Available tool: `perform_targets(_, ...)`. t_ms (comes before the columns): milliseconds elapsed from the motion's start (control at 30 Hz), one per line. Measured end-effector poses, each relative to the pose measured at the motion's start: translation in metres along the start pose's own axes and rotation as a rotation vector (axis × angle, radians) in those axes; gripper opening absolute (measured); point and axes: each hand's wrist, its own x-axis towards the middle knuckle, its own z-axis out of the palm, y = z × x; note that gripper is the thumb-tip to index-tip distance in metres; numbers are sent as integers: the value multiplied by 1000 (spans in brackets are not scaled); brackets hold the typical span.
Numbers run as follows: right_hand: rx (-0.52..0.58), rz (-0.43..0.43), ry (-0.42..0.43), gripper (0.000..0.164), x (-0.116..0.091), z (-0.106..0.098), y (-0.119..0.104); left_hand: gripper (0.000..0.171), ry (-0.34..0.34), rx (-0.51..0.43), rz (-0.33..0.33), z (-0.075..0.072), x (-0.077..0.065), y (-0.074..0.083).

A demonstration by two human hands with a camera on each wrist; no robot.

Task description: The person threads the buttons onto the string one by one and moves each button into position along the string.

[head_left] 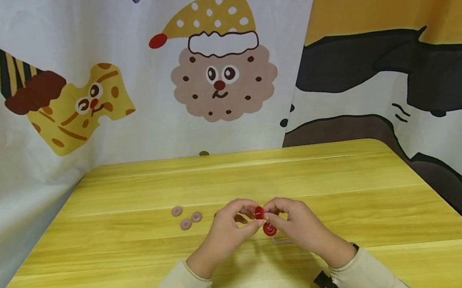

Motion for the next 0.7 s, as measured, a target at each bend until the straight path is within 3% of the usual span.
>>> perform_targets(367,-15,-4,34,2,0,2,0,25,13,0,12,1,0,-1)
perform_targets(700,-4,-6,10,4,0,1,-1,24,24,10,-1,1,0,-1)
